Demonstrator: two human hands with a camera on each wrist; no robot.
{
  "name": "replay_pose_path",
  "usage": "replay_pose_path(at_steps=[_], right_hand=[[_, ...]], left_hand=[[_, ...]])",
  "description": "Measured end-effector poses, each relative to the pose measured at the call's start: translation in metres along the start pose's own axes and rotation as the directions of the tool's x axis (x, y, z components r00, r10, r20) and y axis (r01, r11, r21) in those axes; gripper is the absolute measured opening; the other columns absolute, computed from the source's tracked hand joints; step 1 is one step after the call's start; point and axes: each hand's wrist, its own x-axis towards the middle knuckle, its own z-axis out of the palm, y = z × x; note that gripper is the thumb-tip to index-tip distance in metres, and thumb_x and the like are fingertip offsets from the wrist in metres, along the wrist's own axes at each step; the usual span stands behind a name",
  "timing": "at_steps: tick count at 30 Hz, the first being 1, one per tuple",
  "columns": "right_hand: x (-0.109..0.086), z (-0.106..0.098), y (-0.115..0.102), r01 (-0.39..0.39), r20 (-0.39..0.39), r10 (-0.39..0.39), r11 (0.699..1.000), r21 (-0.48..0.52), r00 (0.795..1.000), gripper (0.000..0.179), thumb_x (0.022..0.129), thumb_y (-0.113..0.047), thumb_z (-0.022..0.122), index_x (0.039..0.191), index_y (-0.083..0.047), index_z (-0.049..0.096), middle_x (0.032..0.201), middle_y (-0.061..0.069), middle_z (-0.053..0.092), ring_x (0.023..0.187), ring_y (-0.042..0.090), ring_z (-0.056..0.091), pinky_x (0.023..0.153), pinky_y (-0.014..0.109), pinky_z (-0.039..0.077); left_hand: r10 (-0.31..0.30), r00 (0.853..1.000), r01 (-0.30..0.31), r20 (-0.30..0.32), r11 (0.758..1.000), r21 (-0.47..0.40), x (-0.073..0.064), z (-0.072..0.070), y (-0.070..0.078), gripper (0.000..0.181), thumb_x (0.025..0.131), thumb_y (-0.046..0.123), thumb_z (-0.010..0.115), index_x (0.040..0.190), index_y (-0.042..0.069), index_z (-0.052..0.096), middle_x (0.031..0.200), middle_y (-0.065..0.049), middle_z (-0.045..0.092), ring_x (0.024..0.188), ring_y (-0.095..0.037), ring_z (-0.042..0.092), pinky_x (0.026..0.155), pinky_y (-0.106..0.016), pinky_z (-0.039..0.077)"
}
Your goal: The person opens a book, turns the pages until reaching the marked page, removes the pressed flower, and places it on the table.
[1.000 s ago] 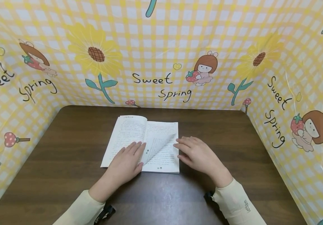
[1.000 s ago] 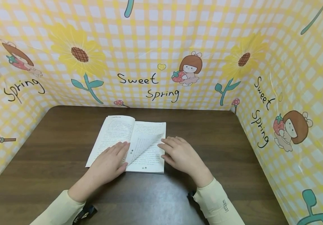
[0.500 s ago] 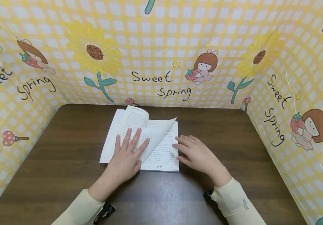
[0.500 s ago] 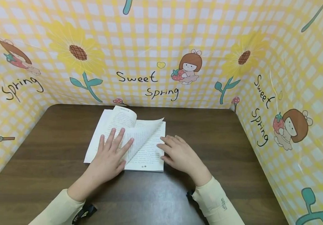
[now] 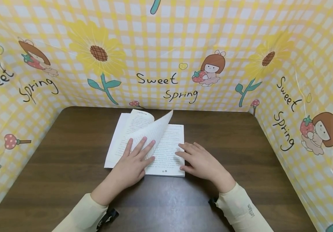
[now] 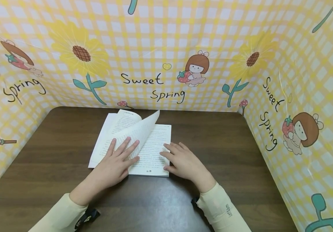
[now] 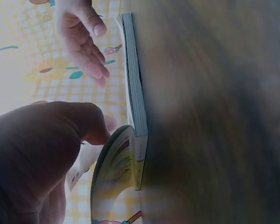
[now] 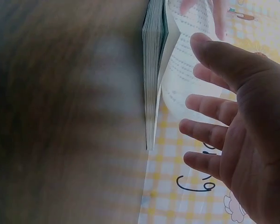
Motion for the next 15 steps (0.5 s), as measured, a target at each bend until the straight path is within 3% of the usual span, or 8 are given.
replay_pose_path(at_steps=[8, 15], right_hand=[[0.0014, 0.0031, -0.0010, -0.016, 0.036, 0.015, 1.000, 0.024, 0.999, 0.054, 0.095, -0.044, 0.072, 0.143, -0.020, 0.060, 0.157, 0.009, 0.048, 0.145, 0.029, 0.046, 0.119, 0.056, 0.033], [0.0000, 0.0038, -0.0017, -0.030, 0.100, 0.026, 0.999, 0.042, 0.995, 0.060, 0.093, -0.050, 0.073, 0.144, -0.021, 0.059, 0.160, 0.008, 0.045, 0.148, 0.026, 0.042, 0.120, 0.056, 0.030]], left_hand=[[-0.001, 1.000, 0.001, 0.003, 1.000, -0.022, -0.0018, -0.0029, -0.0025, 0.040, 0.090, 0.021, 0.061, 0.127, 0.015, 0.073, 0.168, -0.004, 0.030, 0.159, -0.030, 0.015, 0.125, -0.060, 0.007], [-0.068, 0.996, 0.071, 0.051, 0.995, -0.072, -0.0023, -0.0034, 0.0001, 0.036, 0.096, 0.025, 0.058, 0.129, 0.014, 0.071, 0.158, -0.013, 0.047, 0.152, -0.039, 0.032, 0.122, -0.061, 0.023]])
